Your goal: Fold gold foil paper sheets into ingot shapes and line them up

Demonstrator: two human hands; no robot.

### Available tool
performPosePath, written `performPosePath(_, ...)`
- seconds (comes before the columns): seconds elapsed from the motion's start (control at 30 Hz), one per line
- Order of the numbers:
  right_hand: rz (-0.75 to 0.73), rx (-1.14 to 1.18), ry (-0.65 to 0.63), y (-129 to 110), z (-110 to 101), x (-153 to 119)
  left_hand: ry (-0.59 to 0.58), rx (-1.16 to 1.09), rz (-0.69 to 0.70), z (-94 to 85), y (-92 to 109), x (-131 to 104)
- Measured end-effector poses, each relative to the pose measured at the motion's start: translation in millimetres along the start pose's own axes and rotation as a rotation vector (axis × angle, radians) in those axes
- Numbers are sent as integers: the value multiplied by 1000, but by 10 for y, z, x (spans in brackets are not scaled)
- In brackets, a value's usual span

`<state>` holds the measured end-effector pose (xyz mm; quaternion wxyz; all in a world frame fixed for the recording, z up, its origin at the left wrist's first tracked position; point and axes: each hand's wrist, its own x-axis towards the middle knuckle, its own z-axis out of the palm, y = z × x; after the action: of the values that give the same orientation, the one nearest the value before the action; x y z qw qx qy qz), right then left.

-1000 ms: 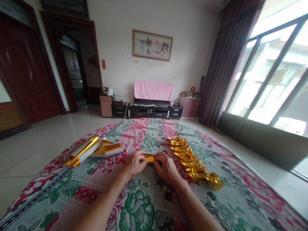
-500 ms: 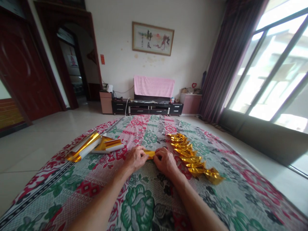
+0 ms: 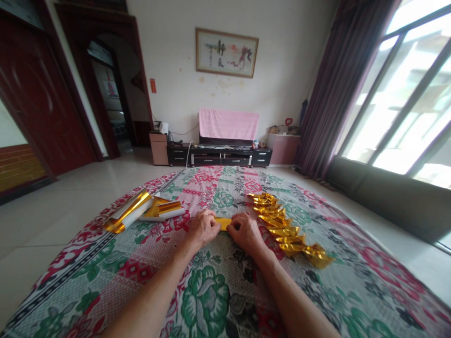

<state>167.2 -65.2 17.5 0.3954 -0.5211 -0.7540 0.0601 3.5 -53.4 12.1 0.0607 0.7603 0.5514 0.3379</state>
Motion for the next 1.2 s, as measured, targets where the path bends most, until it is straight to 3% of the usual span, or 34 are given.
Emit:
performPosePath(0.3,4,-53,-10,31,25,-13,56,-5,80,32,-33,-10)
performPosePath(0.53,44,-162,-4,37,139,-2,73,43,74,64,-58,-9)
performPosePath(0.77,49,-163,-15,25,111,23,104,55,70,90,-60,-7)
performPosePath(1.2,-72,-94,-40,-18,26,2,100,50,131,101,-89,-17)
